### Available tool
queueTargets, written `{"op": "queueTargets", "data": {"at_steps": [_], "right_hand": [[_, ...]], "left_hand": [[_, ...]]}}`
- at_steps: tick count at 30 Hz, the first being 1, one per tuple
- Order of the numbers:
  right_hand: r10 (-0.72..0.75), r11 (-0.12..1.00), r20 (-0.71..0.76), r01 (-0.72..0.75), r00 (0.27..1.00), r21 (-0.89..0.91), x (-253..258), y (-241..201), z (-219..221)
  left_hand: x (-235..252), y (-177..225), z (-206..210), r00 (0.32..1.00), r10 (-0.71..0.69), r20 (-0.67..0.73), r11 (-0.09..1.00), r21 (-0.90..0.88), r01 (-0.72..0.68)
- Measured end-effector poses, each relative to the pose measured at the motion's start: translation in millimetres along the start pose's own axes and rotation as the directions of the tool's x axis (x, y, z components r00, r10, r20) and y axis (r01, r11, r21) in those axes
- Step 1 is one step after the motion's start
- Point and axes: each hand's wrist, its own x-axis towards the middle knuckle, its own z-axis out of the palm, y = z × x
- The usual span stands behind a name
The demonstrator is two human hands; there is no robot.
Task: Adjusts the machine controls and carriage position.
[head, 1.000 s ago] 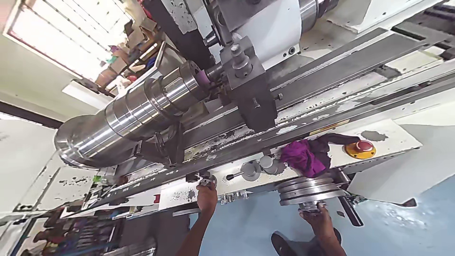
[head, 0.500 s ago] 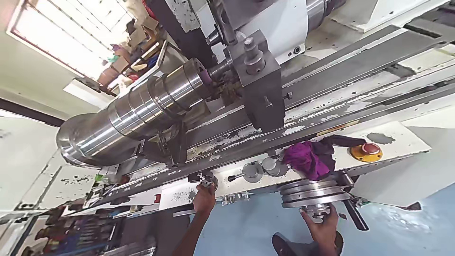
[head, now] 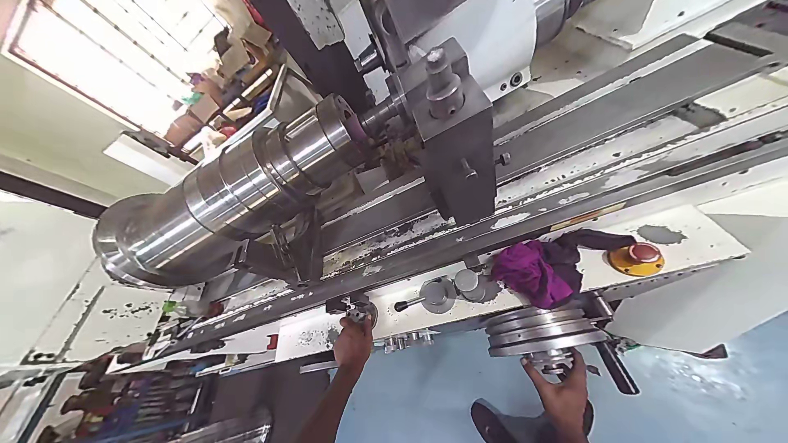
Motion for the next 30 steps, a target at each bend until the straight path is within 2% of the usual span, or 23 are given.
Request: {"op": "queueTargets", "data": {"at_steps": [9,15,19,24,27,30], "right_hand": [[0.047,0.999,-0.029,-0.046,0.998,0.024,2,12,-5],[0.031,0.999,-0.026,-0.030,0.999,0.045,5,18,1],[0.042,0.998,-0.035,-0.041,0.998,0.038,5,15,-6],[0.048,0.995,0.024,-0.049,0.999,0.082,4,7,-2],[0.163,0.981,0.089,-0.171,0.983,0.094,-2,0,-10],[0.325,0.944,0.173,-0.331,0.930,0.008,-13,-5,-29]], "left_hand": [[-3,0,16,0.996,0.028,-0.087,1.000,-0.002,-0.029],[0,4,23,0.987,-0.021,-0.158,1.000,0.008,0.023],[-6,14,26,0.987,-0.064,-0.145,0.998,-0.008,0.063],[-11,22,12,0.988,-0.134,-0.078,0.984,-0.129,0.123],[-15,25,11,0.987,-0.153,-0.048,0.965,-0.221,0.139],[-23,19,16,0.993,-0.107,-0.048,0.928,-0.364,0.082]]}}
